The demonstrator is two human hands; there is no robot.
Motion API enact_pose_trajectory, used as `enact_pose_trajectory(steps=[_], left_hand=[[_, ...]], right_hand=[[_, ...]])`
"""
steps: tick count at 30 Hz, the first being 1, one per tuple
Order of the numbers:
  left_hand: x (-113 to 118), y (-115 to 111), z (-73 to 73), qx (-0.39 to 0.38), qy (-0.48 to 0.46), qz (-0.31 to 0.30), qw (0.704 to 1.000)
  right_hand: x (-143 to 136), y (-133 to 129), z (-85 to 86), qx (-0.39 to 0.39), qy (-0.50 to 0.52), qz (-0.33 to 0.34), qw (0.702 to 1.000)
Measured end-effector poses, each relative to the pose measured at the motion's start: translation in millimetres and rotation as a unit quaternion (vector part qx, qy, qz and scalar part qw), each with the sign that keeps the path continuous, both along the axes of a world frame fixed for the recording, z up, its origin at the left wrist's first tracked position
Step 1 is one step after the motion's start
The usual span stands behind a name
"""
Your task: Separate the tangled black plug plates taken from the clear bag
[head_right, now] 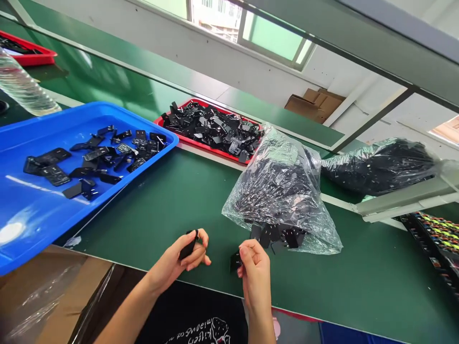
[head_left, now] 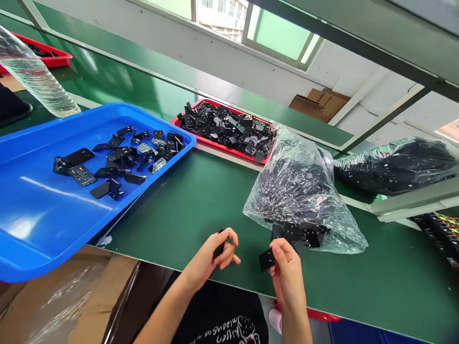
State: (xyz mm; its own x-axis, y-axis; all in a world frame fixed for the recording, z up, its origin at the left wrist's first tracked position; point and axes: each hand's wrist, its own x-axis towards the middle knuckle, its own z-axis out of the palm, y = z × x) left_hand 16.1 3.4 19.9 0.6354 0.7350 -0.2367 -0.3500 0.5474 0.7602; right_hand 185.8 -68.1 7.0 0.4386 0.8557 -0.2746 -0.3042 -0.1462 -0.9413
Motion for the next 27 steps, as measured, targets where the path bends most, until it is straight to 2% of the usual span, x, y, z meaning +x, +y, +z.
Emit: enact_pose_trajectory(steps=[3,7,11,12,14,16,19,21,27], left_hand=[[4,-17,-13.8,-0.025,-0.026,0.032,0.999],[21,-16,-21.0,-0.096,-0.057,-0.041,0.993],[21,-8,-23.0,-0.193,-0.168,-0.067,0.964],[19,-6,-23.0,-0.203,-0.185,-0.072,0.959],[15,-3,-22.4,-0.209,-0.195,-0.087,0.954],[12,-2,-21.0,-0.208,-0.183,-0.087,0.957],[12,0,-18.7,-0.208,-0.164,-0.068,0.962],[12,1,-17.9,-0.201,-0.161,-0.061,0.964],[11,3,-20.4,-0.179,-0.166,-0.058,0.968]], right_hand=[[-18,-12,-8.6,0.012,0.043,-0.032,0.999],[-34,-3,-8.3,0.038,-0.009,-0.049,0.998],[-43,2,-8.9,0.094,-0.053,0.003,0.994],[-42,0,-10.6,0.112,-0.101,0.019,0.988],[-34,-5,-15.1,0.132,-0.261,0.027,0.956],[-17,-10,-18.7,0.126,-0.418,0.0,0.9],[15,-9,-20.4,0.119,-0.509,-0.042,0.852],[31,-6,-21.1,0.115,-0.554,-0.043,0.823],[41,-2,-32.1,0.108,-0.634,-0.007,0.765]])
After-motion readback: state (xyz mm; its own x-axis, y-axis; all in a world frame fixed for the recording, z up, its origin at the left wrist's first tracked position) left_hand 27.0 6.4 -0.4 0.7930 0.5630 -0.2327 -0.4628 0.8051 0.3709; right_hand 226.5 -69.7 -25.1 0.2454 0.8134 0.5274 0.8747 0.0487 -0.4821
